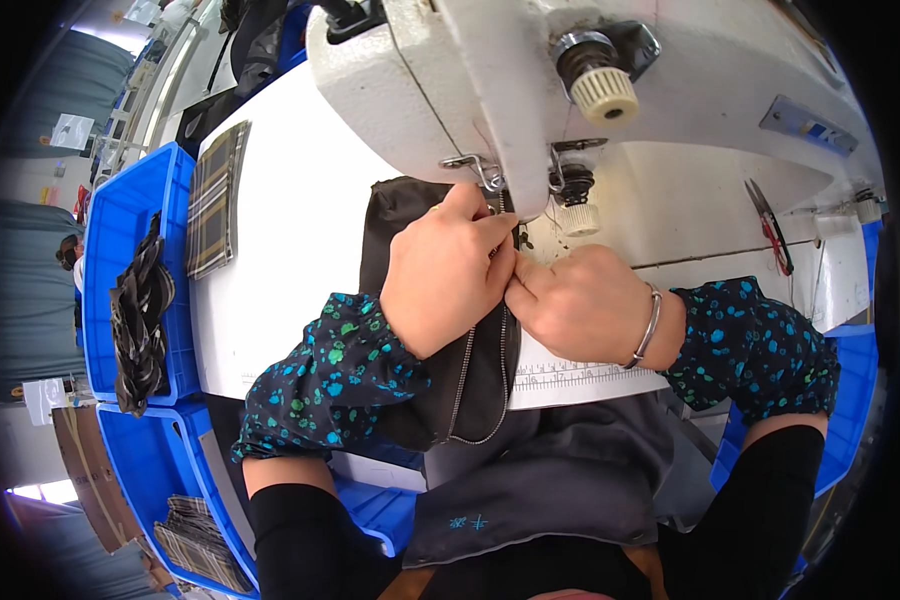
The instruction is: The person operates an industrial sewing machine to stitch a zipper onto a small plaid pouch. They guide the fabric under the needle, sew along the zipper edge, and then move the finished pouch to a blue bin before picking up a new one to repeat the process.
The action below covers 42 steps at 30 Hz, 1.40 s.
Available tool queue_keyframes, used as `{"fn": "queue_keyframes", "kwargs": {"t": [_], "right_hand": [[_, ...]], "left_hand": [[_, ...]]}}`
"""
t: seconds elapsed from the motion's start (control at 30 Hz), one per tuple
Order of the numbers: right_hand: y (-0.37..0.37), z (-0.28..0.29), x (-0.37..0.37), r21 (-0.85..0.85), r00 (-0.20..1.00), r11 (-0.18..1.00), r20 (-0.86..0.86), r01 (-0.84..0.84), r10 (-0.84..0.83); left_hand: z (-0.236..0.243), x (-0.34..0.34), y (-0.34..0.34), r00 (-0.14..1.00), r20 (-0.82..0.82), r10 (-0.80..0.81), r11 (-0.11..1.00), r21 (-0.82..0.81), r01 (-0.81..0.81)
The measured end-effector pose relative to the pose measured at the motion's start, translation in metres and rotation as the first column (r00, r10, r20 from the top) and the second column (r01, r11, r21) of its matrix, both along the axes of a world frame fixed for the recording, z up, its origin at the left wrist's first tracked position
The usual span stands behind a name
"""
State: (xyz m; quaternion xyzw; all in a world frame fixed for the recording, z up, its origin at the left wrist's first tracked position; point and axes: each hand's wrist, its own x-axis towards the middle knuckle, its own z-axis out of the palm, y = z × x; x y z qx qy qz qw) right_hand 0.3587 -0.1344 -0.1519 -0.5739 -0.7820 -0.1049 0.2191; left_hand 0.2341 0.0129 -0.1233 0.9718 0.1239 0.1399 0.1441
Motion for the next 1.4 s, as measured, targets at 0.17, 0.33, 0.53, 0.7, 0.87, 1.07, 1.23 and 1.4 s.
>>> {"fn": "queue_keyframes", "kwargs": {"t": [0.17, 0.33, 0.53, 0.7, 0.87, 1.07, 1.23, 1.4], "right_hand": [[0.002, -0.004, 0.004, 0.015, 0.999, 0.999, 0.02, 0.032, -0.032], [0.001, -0.002, 0.011, 0.009, 0.998, 0.998, 0.01, 0.064, -0.064], [0.013, -0.01, 0.012, 0.124, 0.971, 0.963, -0.054, 0.238, -0.233], [0.014, -0.011, 0.012, 0.049, 0.989, 0.991, -0.078, -0.126, 0.129], [-0.009, -0.007, -0.02, 0.239, 0.932, 0.902, 0.036, -0.359, 0.361], [-0.012, 0.003, -0.017, 0.474, 0.972, 0.849, 0.082, -0.234, 0.221], [-0.021, 0.003, -0.022, 0.364, 0.967, 0.896, 0.105, -0.254, 0.232], [-0.029, 0.002, -0.024, 0.201, 0.959, 0.944, 0.165, -0.261, 0.23]], "left_hand": [[0.002, 0.002, 0.002, 0.999, 0.052, -0.012, 0.999, -0.041, 0.014], [0.0, -0.004, 0.014, 0.993, 0.117, 0.009, 0.987, -0.161, 0.01], [0.011, -0.029, 0.034, 0.958, 0.101, 0.268, 0.818, -0.549, -0.171], [0.009, -0.038, 0.054, 0.969, 0.021, 0.244, 0.883, -0.418, -0.214], [0.018, -0.032, 0.028, 0.976, 0.195, -0.094, 0.99, 0.122, 0.071], [0.026, -0.044, -0.004, 0.929, -0.121, -0.349, 0.933, 0.051, 0.357], [0.012, -0.049, -0.005, 0.898, -0.125, -0.423, 0.833, 0.337, 0.439], [0.017, -0.046, -0.007, 0.903, -0.127, -0.41, 0.827, 0.365, 0.427]]}}
